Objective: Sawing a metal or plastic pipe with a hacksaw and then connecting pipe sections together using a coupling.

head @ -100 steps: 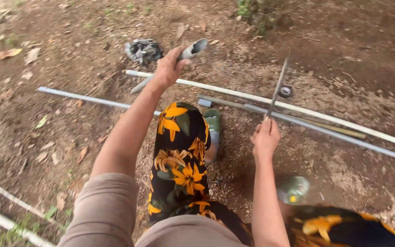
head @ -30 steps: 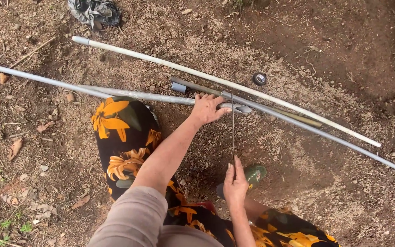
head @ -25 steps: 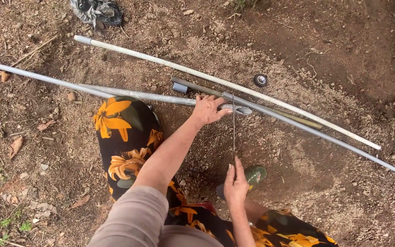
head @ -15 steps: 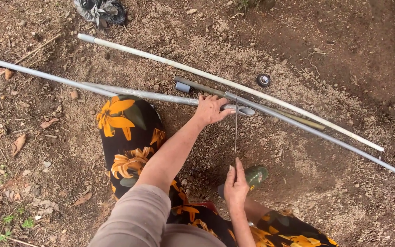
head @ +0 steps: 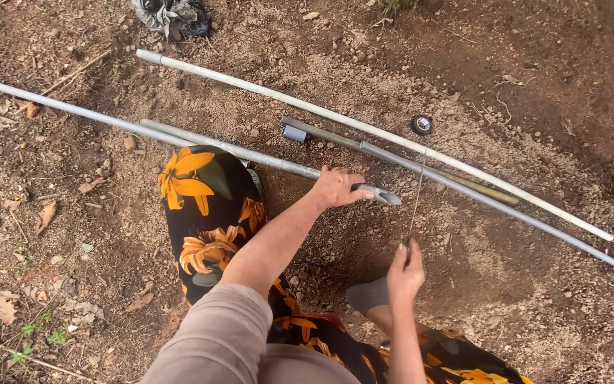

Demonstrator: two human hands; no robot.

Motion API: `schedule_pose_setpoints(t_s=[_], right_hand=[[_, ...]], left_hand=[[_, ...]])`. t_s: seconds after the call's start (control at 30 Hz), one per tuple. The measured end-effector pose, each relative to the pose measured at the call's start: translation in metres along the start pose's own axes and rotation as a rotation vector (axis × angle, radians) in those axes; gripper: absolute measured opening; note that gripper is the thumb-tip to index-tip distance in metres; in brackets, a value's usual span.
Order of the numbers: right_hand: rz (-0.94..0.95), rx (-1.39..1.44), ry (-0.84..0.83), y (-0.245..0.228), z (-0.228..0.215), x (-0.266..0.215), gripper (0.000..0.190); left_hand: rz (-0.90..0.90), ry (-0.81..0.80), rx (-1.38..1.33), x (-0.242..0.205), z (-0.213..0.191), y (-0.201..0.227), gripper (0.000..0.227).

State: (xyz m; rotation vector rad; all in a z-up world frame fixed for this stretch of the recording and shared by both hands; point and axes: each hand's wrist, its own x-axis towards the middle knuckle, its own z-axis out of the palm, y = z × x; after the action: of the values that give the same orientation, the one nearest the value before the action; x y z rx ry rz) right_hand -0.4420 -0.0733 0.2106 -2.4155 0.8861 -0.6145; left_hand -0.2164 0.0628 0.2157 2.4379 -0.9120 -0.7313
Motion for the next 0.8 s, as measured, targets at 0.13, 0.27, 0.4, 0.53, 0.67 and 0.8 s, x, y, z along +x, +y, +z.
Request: schedule_pose_setpoints(t_s=[0.13, 0.27, 0.4, 0.53, 0.67, 0.8], right_hand=[[0.102, -0.106, -0.046, 0.019, 0.007, -0.004, 0.031], [0.184, -0.219, -0.03, 0.067, 0.033, -0.005, 0.033], [0.448, -0.49, -0.394, 0.1, 0.045, 0.015, 0.07], [0.4, -0.47, -0.454, 0.038, 0.022, 0.017, 0.062], [-0.121, -0.404, -0.172, 0.002, 0.033, 0.003, 0.068], [-0.168, -0.458, -0.432, -0.036, 0.033, -0.017, 0.064]], left_hand=[[0.012, -0.045, 0.038, -0.015, -0.007, 0.006, 0.049], [0.007, -0.121, 0.035, -0.024, -0.01, 0.011, 0.051], [0.02, -0.138, 0.047, -0.017, 0.006, 0.005, 0.055], [0.036, -0.196, 0.043, -0.013, 0.015, 0.005, 0.052], [0.06, -0.309, 0.113, -0.003, 0.035, 0.005, 0.07], [0.088, -0.386, 0.199, 0.002, 0.065, 0.01, 0.053]])
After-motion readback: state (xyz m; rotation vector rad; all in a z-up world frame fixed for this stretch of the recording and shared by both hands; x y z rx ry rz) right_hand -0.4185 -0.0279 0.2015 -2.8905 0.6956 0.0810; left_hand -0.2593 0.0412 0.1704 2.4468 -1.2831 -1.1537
